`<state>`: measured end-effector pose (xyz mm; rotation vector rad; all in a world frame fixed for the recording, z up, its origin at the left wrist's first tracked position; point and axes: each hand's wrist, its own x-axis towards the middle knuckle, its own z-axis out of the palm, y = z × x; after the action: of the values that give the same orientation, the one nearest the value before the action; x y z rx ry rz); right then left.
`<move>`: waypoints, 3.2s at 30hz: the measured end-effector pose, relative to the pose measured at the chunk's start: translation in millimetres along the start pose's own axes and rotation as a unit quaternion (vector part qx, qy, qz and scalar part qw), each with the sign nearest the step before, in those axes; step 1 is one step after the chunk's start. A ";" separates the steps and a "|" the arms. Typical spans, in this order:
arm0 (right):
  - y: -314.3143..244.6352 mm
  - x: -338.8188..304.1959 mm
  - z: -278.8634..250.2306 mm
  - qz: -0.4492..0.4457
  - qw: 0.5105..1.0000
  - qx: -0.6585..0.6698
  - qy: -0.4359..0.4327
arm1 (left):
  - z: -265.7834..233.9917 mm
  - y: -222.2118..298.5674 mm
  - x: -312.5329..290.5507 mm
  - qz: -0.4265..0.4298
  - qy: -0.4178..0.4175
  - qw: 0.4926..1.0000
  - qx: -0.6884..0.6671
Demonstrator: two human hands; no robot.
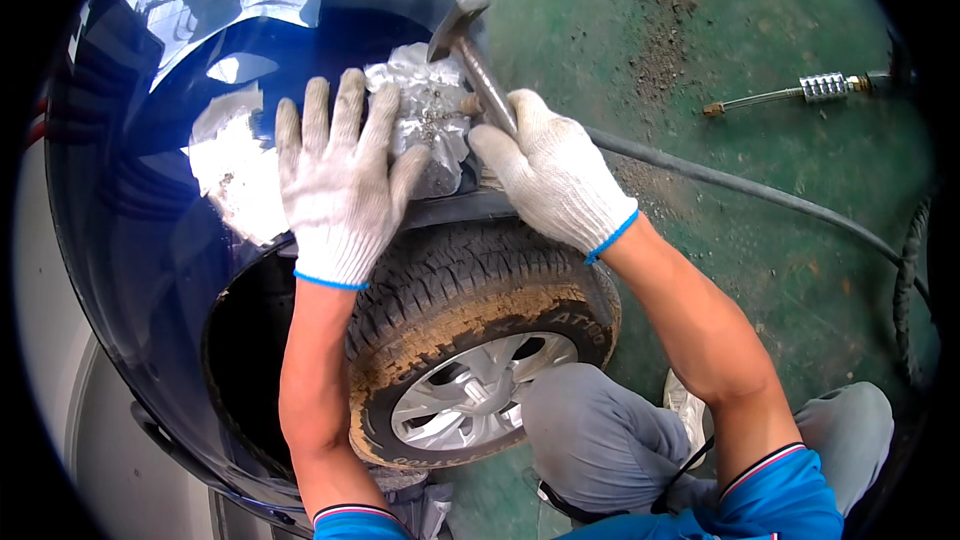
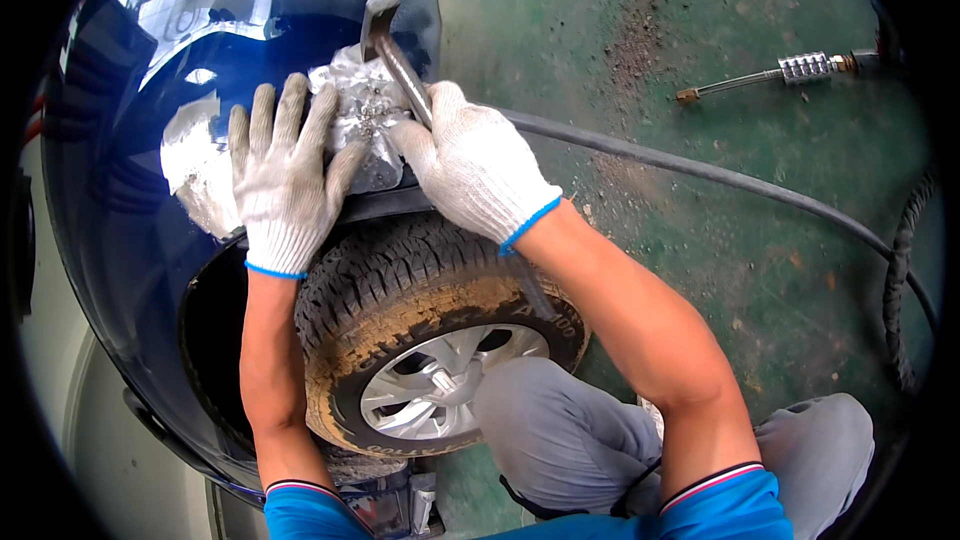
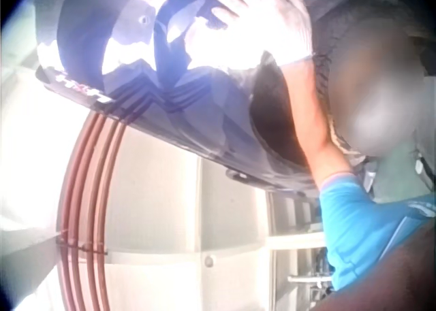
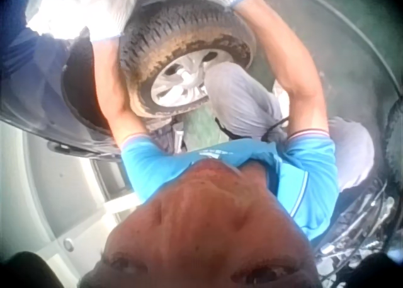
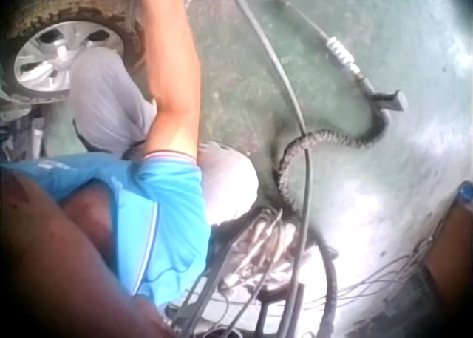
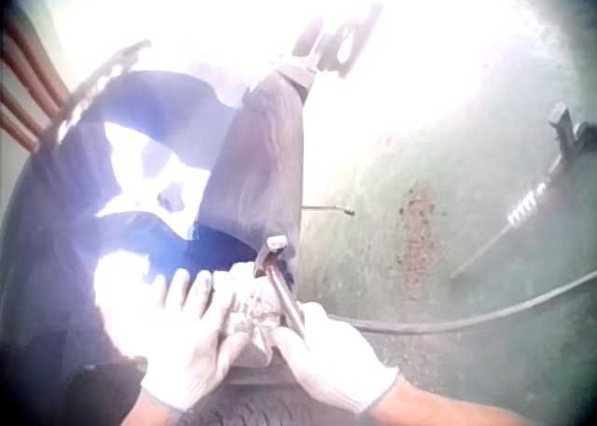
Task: The person uses a hammer and a metal dolly to manually flatten a dent on the side panel of a blue car. They repeatedly strike the dolly against the car's surface to push the metal back into shape. Later, they use a pneumatic tool to further work on the repaired area.
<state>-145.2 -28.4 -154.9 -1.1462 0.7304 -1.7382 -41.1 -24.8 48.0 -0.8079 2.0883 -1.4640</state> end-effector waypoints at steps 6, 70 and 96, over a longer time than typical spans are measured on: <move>4.1 -0.4 2.3 0.043 0.998 -0.042 -0.006 | 10.2 7.1 7.2 0.015 0.004 1.000 -0.017; -18.1 16.6 -22.3 0.074 0.996 0.017 0.053 | 21.0 4.1 26.4 0.002 -0.020 0.999 0.048; -55.8 -7.6 -83.8 0.202 0.972 0.117 0.037 | -10.2 4.7 18.3 0.006 -0.072 0.989 -0.131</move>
<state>-241.0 1.6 -144.4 -0.7173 0.7242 -1.4793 -62.1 -29.3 46.2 -0.9662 2.1964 -1.1034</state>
